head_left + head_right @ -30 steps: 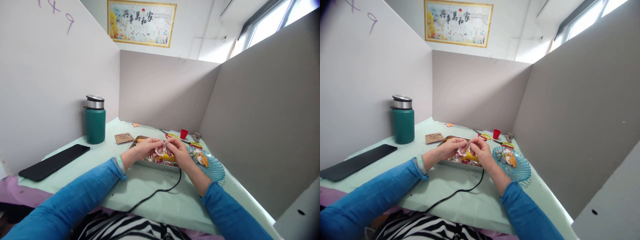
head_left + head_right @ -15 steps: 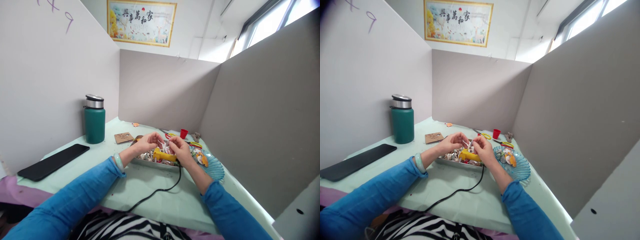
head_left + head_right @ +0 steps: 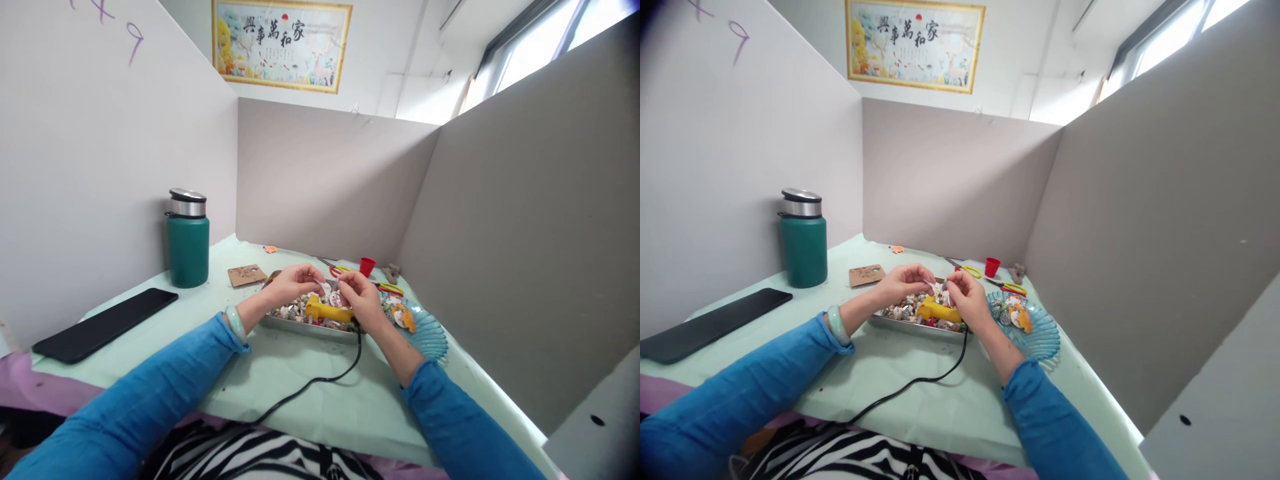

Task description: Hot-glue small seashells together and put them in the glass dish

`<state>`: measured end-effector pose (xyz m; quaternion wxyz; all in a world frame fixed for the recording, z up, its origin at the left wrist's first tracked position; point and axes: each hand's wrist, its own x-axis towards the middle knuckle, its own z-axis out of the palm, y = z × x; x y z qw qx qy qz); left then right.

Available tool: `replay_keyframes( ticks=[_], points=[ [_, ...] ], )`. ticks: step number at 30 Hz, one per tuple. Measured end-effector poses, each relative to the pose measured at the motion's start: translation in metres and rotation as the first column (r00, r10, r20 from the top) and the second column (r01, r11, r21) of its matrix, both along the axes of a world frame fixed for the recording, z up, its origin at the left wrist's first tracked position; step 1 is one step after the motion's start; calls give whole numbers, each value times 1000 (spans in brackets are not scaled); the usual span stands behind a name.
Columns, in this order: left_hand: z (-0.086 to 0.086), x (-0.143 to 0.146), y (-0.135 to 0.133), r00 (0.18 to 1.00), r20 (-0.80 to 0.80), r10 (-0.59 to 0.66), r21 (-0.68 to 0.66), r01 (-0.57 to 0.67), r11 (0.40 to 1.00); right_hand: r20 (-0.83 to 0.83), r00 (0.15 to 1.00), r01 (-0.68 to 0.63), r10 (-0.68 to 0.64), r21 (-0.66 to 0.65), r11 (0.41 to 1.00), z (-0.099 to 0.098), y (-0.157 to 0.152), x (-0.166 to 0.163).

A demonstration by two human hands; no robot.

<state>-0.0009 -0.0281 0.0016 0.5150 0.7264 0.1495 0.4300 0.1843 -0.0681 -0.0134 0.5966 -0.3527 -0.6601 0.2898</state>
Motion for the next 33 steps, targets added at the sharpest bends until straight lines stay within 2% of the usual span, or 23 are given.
replay_keyframes(
  ticks=[4,10,33],
  points=[
    [-2,-4,2,998,-47,-47,-146,40,989,-7,1000,-28,27,-43,999,1,-2,-2],
    [-3,-5,1,992,16,-123,-264,123,957,-13,997,-74,73,-151,986,3,-8,-10],
    [-5,-3,1,996,-61,-58,-279,39,960,65,998,-4,17,-191,982,0,-8,-14]
  ],
)
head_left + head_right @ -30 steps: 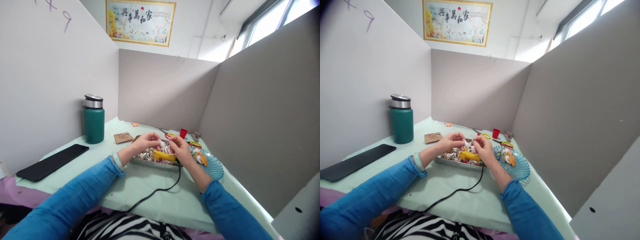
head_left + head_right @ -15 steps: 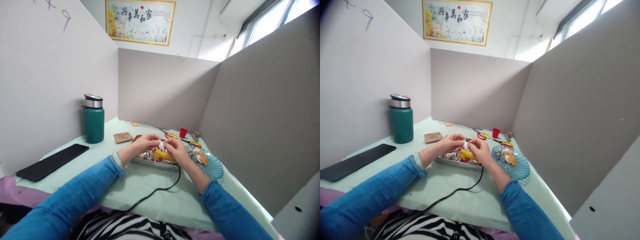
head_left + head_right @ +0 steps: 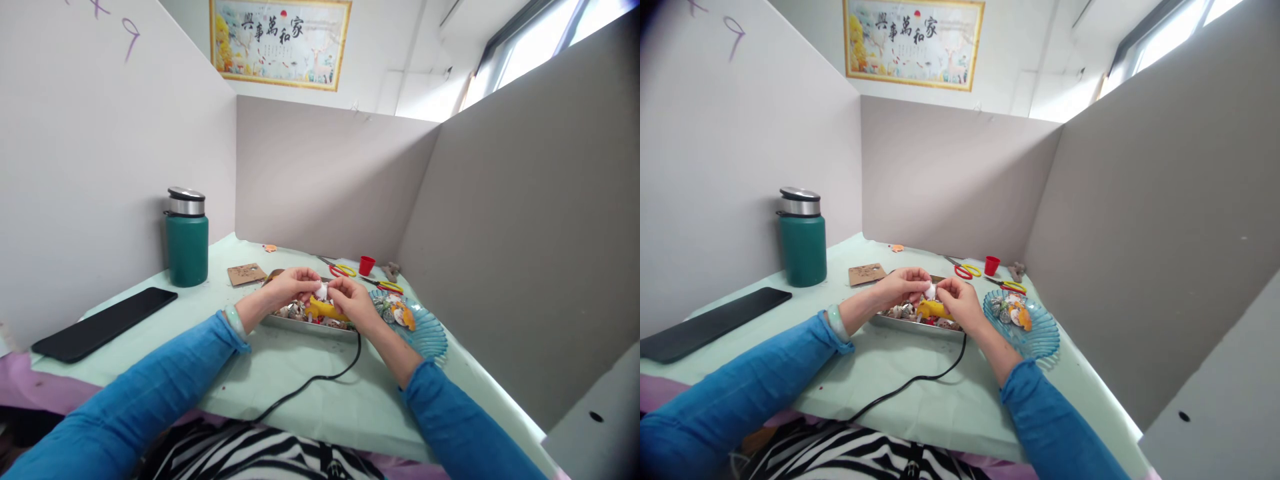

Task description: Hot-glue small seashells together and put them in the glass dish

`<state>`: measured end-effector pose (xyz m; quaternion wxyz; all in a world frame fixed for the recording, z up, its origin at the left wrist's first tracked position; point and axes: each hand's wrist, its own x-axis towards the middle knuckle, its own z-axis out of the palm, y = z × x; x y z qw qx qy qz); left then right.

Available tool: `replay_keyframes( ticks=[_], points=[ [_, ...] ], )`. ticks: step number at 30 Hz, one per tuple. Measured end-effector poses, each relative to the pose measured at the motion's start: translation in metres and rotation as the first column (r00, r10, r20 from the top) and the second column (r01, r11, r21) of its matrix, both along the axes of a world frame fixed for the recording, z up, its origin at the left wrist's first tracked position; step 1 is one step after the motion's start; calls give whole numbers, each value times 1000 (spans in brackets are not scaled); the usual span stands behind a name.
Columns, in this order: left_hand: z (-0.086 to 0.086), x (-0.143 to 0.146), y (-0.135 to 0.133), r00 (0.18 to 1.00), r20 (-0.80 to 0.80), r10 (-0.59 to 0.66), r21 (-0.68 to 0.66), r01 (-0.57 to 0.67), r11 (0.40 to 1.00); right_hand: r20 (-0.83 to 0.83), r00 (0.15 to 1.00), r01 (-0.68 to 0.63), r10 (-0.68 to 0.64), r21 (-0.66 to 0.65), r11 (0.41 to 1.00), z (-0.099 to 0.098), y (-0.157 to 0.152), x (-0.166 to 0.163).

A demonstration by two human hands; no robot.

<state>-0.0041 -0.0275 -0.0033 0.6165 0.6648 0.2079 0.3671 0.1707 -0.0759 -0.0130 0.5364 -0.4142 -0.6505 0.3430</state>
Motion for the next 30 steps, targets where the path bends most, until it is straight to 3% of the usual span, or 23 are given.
replay_keyframes(
  ticks=[22,30],
  points=[
    [1,1,-3,994,-63,88,92,-82,992,-6,999,-33,32,-15,999,-4,4,2],
    [0,1,-3,997,-26,74,41,-73,996,-31,997,-69,69,3,998,-2,2,2]
  ],
)
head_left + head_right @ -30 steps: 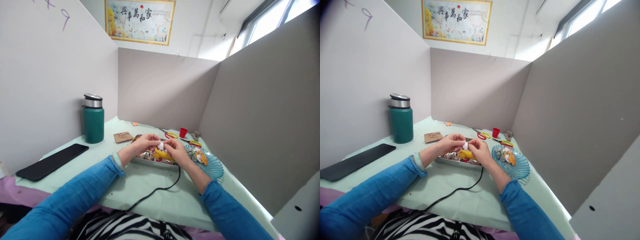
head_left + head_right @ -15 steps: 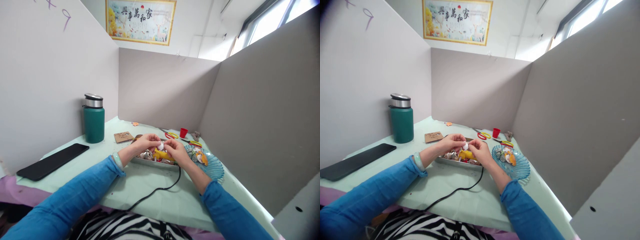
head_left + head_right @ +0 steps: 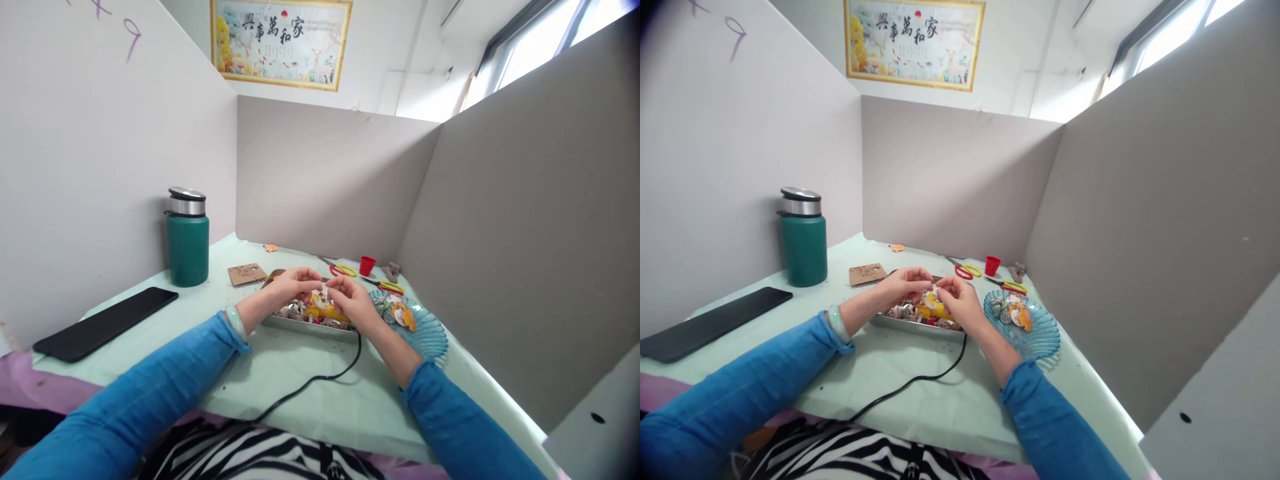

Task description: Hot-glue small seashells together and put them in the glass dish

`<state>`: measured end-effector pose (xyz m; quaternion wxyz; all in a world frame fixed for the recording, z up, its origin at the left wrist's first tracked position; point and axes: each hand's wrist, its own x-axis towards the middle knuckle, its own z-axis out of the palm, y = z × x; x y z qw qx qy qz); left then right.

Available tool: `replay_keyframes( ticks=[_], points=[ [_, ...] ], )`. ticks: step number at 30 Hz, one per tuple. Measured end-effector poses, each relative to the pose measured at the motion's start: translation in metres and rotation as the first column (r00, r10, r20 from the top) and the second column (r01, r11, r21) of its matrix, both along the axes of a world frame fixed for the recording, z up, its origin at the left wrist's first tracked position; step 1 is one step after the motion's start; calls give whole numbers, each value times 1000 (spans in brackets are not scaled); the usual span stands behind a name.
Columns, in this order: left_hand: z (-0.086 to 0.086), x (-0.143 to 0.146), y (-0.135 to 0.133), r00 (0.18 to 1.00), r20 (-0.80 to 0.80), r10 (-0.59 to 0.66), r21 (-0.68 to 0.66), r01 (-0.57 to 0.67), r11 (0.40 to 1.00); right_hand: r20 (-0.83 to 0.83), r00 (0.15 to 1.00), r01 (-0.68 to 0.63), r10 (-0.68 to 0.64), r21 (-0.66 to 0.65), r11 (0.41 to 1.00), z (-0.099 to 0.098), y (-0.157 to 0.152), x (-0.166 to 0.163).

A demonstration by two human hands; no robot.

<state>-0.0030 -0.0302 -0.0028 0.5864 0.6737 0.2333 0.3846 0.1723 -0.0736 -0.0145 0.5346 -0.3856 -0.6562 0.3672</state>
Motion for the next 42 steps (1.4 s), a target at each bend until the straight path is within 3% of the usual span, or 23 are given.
replay_keyframes(
  ticks=[5,10,15,18,21,25,29,35,42],
  points=[
    [-1,-1,1,1000,-4,-21,0,21,1000,6,1000,-7,7,11,1000,-3,3,1],
    [-1,0,1,991,-126,39,82,-29,996,14,1000,19,-19,3,1000,-3,3,1],
    [3,0,0,930,-340,141,357,-11,934,270,957,65,-109,167,984,5,2,11],
    [4,-1,0,890,-395,227,502,2,865,568,821,-84,-58,220,972,11,1,21],
    [4,-2,0,864,-395,311,557,-44,829,806,589,-223,-66,240,945,13,0,27],
    [5,-1,-1,857,-389,337,568,-66,821,916,362,-269,-176,283,921,13,-2,25],
    [7,0,-3,856,-393,338,577,-57,815,949,249,-250,-192,254,934,14,-2,23],
    [6,0,-2,846,-400,352,572,-70,818,951,272,-193,-146,202,960,9,4,27],
    [6,-1,-1,854,-401,332,509,-94,856,856,516,-213,-27,158,964,20,2,40]
  ],
)
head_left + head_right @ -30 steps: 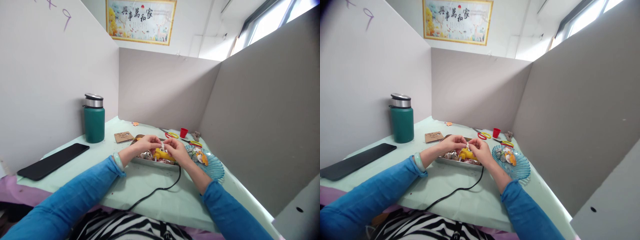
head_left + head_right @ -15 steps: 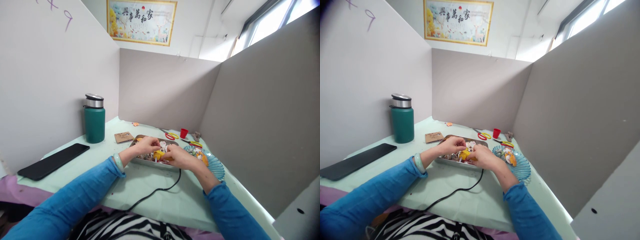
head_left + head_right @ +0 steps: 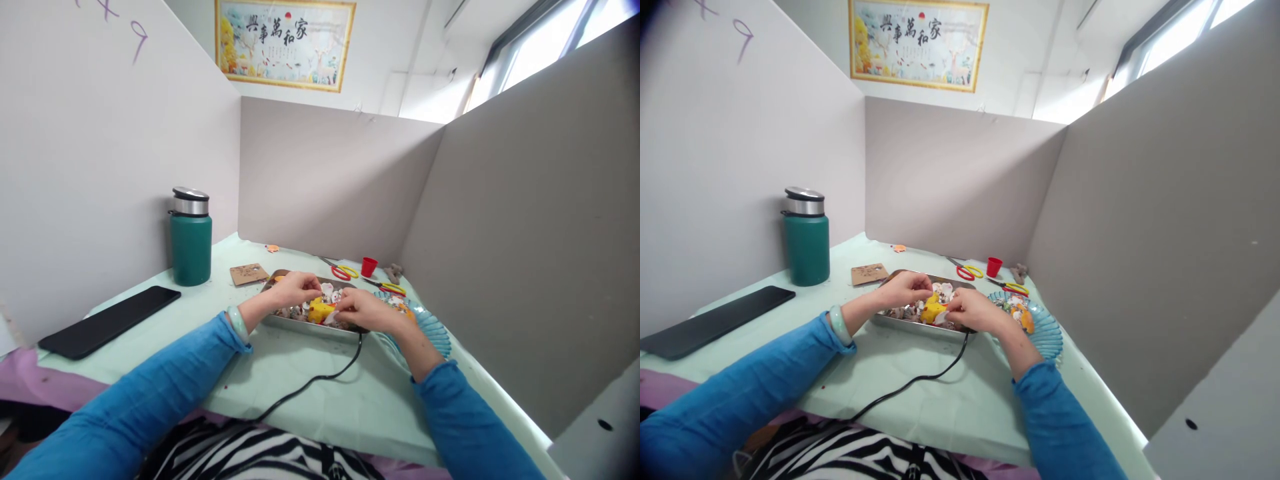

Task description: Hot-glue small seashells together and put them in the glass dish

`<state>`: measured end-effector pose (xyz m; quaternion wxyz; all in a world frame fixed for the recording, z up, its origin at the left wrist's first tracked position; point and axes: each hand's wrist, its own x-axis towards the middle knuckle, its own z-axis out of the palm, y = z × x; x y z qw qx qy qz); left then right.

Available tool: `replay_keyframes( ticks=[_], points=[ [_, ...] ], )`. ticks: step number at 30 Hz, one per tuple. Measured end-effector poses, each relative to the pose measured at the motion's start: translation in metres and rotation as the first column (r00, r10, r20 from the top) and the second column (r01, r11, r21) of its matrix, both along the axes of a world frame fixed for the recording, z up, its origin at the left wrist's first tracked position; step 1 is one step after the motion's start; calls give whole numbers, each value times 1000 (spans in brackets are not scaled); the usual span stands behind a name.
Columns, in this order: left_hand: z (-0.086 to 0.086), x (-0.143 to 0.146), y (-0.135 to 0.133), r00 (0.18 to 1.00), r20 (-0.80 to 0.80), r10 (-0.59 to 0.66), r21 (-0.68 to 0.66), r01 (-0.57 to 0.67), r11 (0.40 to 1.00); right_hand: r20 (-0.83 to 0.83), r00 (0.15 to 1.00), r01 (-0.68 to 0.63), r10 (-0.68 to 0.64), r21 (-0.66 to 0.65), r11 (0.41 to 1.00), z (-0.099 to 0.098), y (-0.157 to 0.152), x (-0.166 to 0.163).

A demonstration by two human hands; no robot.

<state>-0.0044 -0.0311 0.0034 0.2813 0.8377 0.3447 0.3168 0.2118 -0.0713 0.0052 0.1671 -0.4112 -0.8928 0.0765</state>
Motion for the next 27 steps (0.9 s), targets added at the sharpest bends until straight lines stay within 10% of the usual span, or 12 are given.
replay_keyframes(
  ticks=[15,27],
  points=[
    [-6,2,3,912,380,-153,-379,305,874,-688,579,138,-437,-445,885,-7,-1,-24],
    [-4,4,1,954,279,-106,-225,172,959,-685,698,257,-207,-30,966,-12,-4,-33]
  ],
)
